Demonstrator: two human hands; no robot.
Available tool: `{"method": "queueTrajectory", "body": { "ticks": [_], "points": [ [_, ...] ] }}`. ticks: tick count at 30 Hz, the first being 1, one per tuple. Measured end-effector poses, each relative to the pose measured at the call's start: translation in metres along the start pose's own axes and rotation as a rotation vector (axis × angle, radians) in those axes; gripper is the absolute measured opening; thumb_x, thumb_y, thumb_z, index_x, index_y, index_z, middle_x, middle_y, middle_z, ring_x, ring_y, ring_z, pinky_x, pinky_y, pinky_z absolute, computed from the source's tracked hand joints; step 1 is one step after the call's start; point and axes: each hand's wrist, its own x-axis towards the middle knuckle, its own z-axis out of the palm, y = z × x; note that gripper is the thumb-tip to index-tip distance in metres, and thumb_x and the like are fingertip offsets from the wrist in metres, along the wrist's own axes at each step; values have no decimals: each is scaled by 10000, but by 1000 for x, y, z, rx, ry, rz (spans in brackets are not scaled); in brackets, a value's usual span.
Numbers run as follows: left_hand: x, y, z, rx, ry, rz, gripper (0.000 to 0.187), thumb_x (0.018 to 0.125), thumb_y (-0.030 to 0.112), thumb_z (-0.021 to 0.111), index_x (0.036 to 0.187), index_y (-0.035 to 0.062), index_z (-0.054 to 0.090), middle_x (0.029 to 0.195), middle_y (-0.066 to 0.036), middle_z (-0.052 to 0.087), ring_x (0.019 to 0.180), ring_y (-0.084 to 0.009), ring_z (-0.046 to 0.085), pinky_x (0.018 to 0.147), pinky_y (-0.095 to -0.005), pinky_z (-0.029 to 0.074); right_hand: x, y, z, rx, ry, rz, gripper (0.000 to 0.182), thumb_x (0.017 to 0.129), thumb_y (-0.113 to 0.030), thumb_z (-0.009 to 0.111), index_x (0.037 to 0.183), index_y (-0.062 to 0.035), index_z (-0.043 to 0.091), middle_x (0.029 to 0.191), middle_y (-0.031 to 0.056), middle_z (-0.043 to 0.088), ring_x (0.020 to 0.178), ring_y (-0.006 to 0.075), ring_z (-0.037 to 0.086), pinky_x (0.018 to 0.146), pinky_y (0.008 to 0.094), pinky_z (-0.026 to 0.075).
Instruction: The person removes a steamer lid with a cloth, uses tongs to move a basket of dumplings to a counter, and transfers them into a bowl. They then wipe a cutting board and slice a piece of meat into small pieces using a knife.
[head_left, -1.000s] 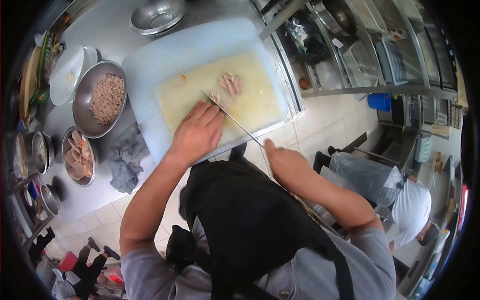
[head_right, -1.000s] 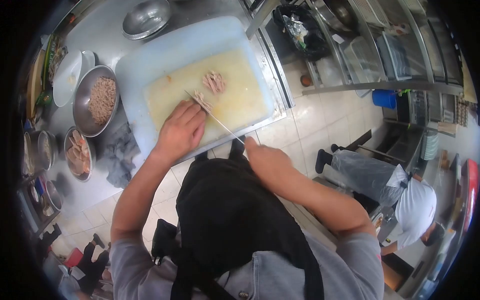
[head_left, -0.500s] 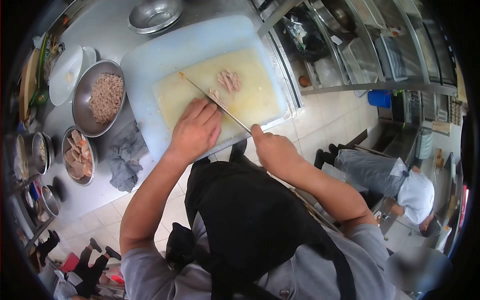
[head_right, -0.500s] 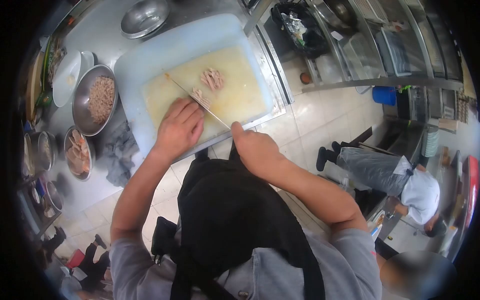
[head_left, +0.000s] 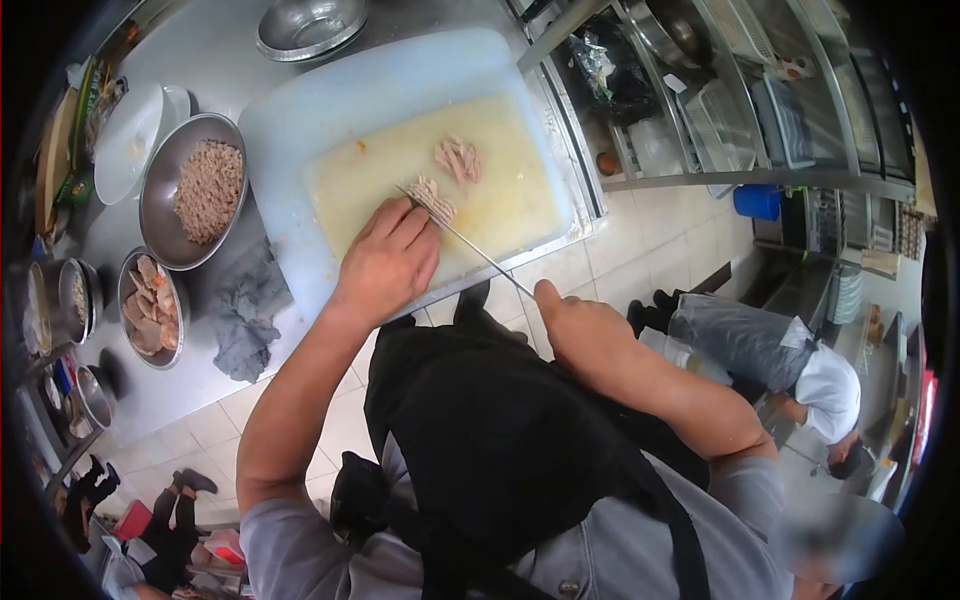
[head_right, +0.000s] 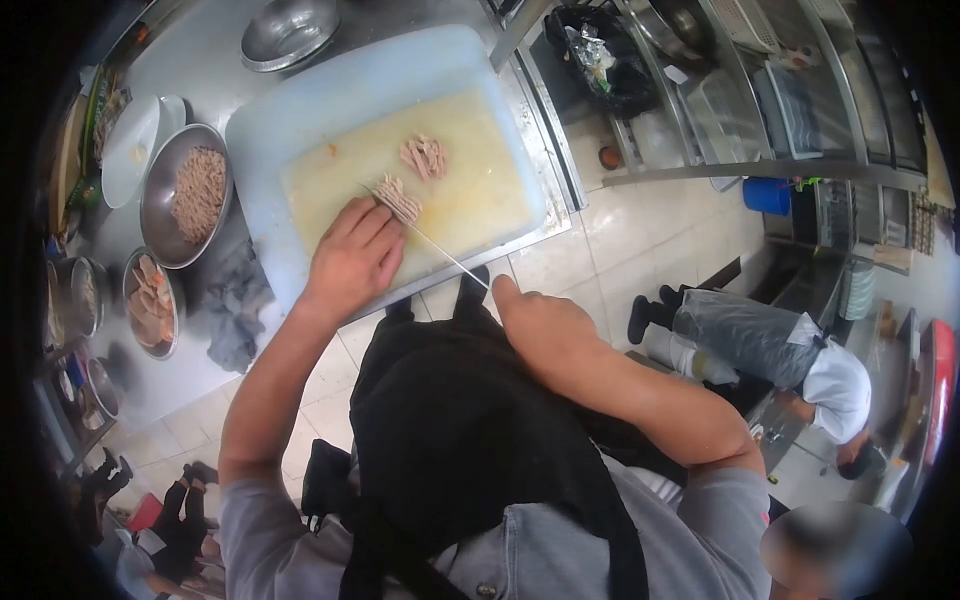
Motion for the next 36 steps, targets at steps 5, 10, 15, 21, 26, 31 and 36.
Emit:
{"method": "queueTrajectory", "body": {
  "ticks": [5, 10, 15, 21, 26, 31, 36],
  "points": [
    [2, 2, -3, -28, -5, -13, 176, 809, 91, 708, 972, 33, 680, 1083, -80, 652, 1135, -290, 581, 992, -392, 506, 53, 2, 22, 80, 145, -150, 312, 817, 24, 566, 1100, 34, 436, 807, 266, 671, 751, 467, 674, 680, 545, 538],
    [-2, 0, 0, -22, 23, 2, 180, 811, 95, 716, 976, 32, 680, 1086, -79, 654, 1136, -287, 585, 987, -390, 508, 6, 5, 11, 16, 93, -89, 335, 820, 20, 568, 1128, 48, 438, 812, 271, 670, 748, 470, 672, 681, 546, 536],
    [0, 1, -4, -46, 9, -11, 169, 816, 97, 720, 966, 31, 680, 1074, -87, 653, 1129, -288, 589, 978, -389, 510, 45, -4, 23, 84, 100, -133, 324, 820, 28, 566, 1117, 56, 438, 803, 266, 668, 740, 463, 673, 687, 546, 535],
    [-4, 0, -4, -32, 22, -8, 168, 814, 105, 726, 960, 37, 680, 1063, -88, 647, 1111, -285, 596, 968, -401, 510, -2, -7, -9, 17, -91, 48, 256, 851, 36, 538, 1090, 31, 447, 814, 262, 672, 793, 472, 667, 690, 548, 529],
    [-4, 1, -5, -29, 17, -23, 192, 818, 117, 722, 988, 36, 683, 1080, -89, 650, 1111, -291, 595, 984, -404, 504, 42, -4, 19, 89, 79, -126, 283, 850, 25, 546, 1111, 33, 434, 835, 257, 672, 810, 460, 672, 706, 546, 527],
    [-8, 3, -6, 0, -3, -31, 206, 824, 117, 708, 1011, 35, 678, 1104, -93, 653, 1126, -295, 594, 997, -401, 501, 0, -4, 0, 56, 2, -66, 274, 843, 33, 561, 1091, 40, 443, 844, 275, 673, 804, 461, 673, 692, 547, 530],
    [-8, 3, -6, 8, -1, -37, 220, 820, 113, 707, 1023, 34, 674, 1115, -101, 651, 1136, -299, 594, 1004, -402, 501, 44, -3, 25, 109, 119, -147, 276, 836, 27, 541, 1083, 31, 419, 784, 279, 654, 760, 482, 662, 671, 572, 517]
  ]
}}
